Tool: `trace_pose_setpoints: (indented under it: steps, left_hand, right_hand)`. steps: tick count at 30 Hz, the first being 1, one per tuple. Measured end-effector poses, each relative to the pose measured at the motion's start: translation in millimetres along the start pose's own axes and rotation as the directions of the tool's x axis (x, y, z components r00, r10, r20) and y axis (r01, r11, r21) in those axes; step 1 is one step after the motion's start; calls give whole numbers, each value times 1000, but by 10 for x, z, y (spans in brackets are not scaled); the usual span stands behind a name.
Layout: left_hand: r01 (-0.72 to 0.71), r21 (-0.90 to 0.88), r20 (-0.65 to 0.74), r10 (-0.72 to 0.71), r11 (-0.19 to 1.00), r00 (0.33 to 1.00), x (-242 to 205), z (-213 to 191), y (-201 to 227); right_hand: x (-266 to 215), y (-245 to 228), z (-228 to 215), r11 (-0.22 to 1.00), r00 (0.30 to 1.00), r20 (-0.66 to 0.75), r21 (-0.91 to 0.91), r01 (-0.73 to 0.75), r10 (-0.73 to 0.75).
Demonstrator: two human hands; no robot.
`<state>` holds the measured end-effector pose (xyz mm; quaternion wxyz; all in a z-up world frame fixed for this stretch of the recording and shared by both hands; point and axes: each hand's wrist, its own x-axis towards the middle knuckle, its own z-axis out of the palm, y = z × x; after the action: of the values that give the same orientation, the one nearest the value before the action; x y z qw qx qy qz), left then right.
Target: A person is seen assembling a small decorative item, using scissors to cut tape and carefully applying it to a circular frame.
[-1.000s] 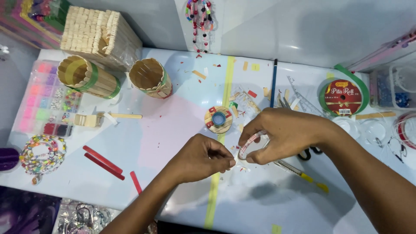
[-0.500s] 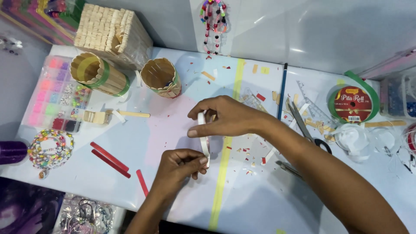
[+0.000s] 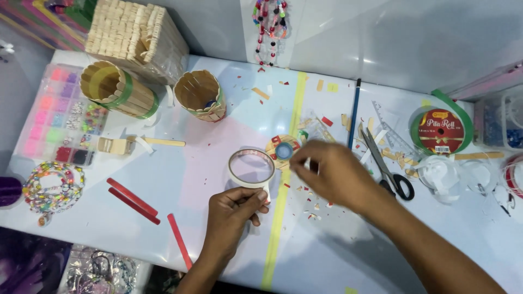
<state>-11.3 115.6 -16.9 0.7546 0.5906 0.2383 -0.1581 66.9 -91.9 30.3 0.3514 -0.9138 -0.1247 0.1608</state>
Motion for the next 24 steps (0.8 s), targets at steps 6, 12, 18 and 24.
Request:
trace_pose_setpoints:
  steps: [6,12,18,24]
  left_hand:
    - [59,27,-36,-58,998,998,-33,30,59]
    - [71,21,-35,-70,997,997,-36,18,54]
    - [101,-10,-41,-102,995,994,-44,47,42]
    - [106,25,-36,-105,994,994,-66,70,68]
  right_hand:
    - [-253,371,570,989,998,-57,-148,18,-27]
    - [-307,455,770,970,975,-177,-223,94,-136]
    - [-258,316,686,966,992,-72,-244,81,-101]
    - [-236,389,606,994,997,-28,83,-71,73]
